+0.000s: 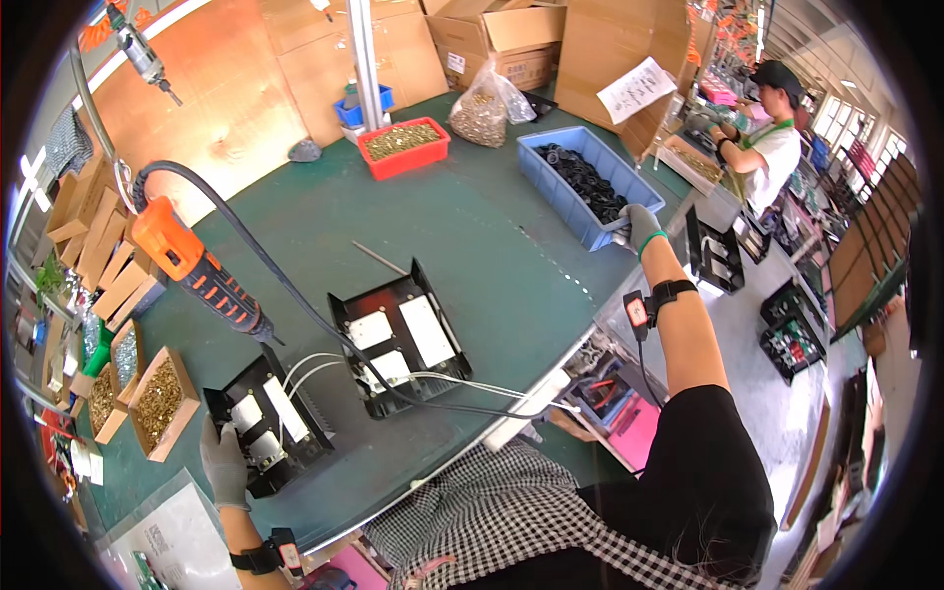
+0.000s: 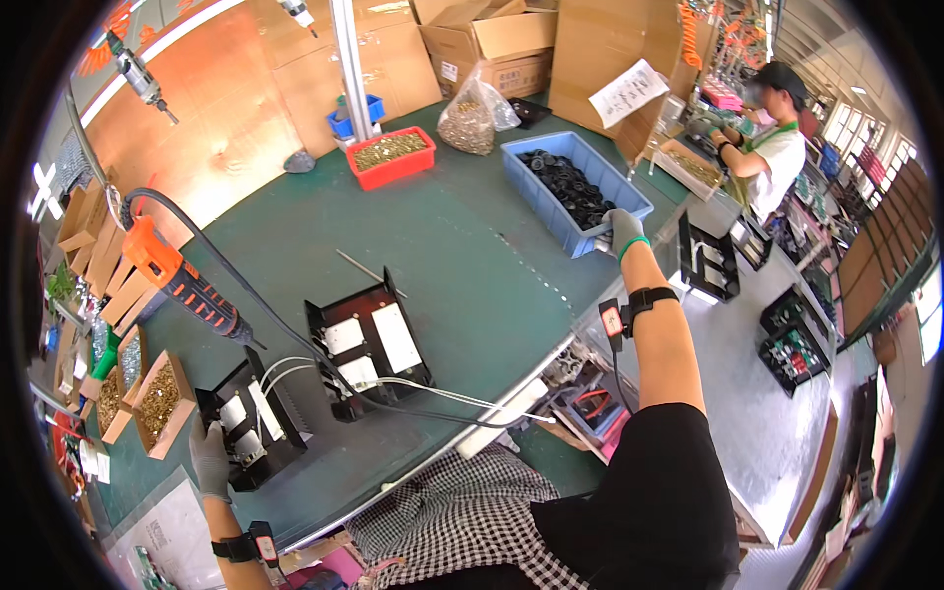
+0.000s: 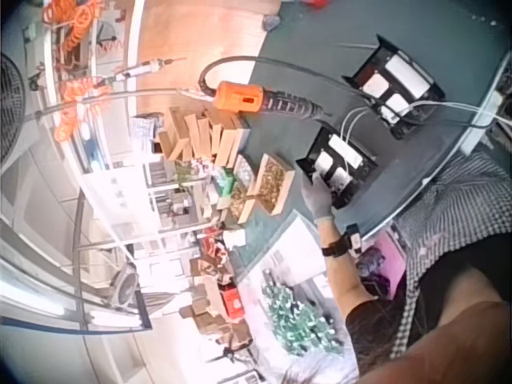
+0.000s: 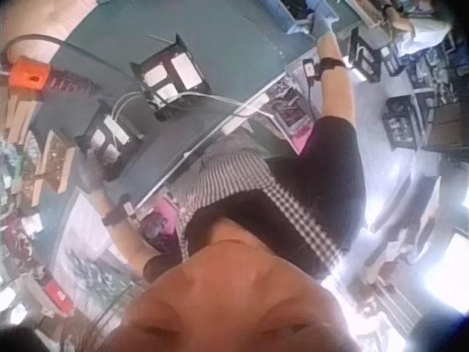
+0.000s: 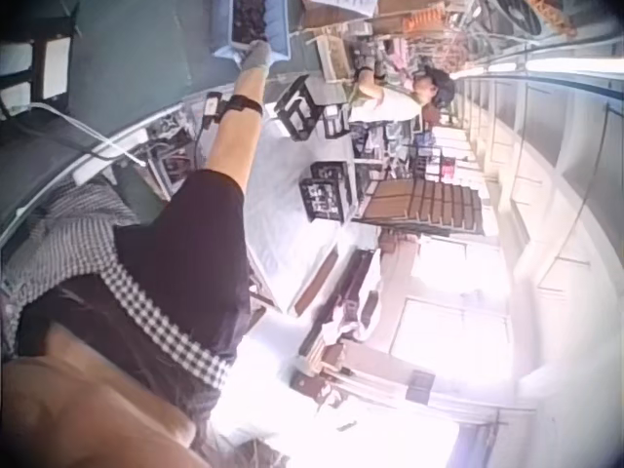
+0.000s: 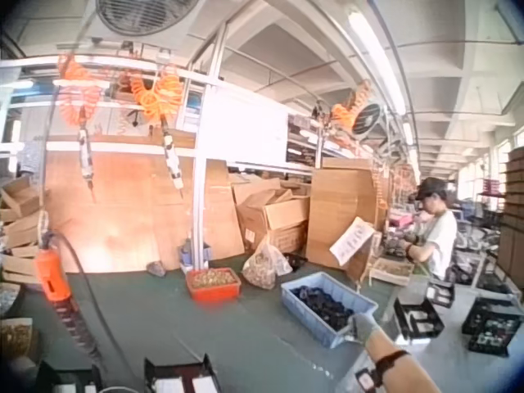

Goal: Install circuit boards into electronic enclosures and secure them with an electric screwdriver.

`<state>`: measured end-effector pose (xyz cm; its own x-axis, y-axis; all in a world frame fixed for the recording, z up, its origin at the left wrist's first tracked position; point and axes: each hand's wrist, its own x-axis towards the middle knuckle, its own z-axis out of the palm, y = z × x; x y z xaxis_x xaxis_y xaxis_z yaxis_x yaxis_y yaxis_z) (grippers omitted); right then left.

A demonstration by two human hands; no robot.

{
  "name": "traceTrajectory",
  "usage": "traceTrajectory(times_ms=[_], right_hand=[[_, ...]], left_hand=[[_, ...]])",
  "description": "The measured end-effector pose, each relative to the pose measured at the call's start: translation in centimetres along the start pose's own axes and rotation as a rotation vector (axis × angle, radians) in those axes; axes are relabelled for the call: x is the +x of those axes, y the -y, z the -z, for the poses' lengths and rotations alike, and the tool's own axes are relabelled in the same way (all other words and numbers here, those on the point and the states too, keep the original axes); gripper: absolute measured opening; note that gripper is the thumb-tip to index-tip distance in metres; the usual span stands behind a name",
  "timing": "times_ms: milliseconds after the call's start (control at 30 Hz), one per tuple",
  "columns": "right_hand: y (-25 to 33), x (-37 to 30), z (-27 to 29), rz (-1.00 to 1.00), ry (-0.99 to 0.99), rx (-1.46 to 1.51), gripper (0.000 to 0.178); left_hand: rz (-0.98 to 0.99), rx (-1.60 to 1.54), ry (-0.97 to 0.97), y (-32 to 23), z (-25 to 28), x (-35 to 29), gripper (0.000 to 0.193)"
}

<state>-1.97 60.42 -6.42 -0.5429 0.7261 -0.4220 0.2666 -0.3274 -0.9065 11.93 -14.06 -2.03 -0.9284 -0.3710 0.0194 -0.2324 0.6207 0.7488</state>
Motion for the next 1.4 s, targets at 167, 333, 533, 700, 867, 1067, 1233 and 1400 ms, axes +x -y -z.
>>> traceTrajectory(times_ms=[167,333,533,700,867,1067,1233,1400], right_hand=[[-4.7,-5.3,10.0,0.134,0.223,0.140,0.009],[-3.7,-21.2,14.8,0.171,0.140,0.006,0.024],[-6.6,-30.9,22.1,0.280,0.301,-0.026,0.054],[-12.9,-37.5,29.1,0.050,0.205,0.021,0.075],[-15.4,-40.9,33.2,0.091,0.127,0.084,0.075],[-19.1,-42.5,34.8,0.076,0.082,0.096,0.066],[-27.5,-41.6,34.8,-0.086,0.063,0.067,0.051],[-31.0,-38.7,40.1,-0.100,-0.160,0.265,0.040]], left_hand=[[-0.119,0.062,0.003,3.8,0.4,1.5,0.037],[-0.167,-0.034,0.114,5.2,1.0,2.5,0.039],[-0.147,-0.001,0.200,7.9,1.5,5.6,0.043],[-0.167,-0.099,0.237,9.9,1.6,7.8,0.043],[-0.303,0.151,0.262,10.5,2.8,9.2,0.046],[-0.177,0.187,0.333,5.7,2.5,6.3,0.048],[-0.118,-0.120,0.389,10.3,2.6,10.1,0.052],[-0.153,-0.060,0.465,11.7,3.0,11.0,0.050]])
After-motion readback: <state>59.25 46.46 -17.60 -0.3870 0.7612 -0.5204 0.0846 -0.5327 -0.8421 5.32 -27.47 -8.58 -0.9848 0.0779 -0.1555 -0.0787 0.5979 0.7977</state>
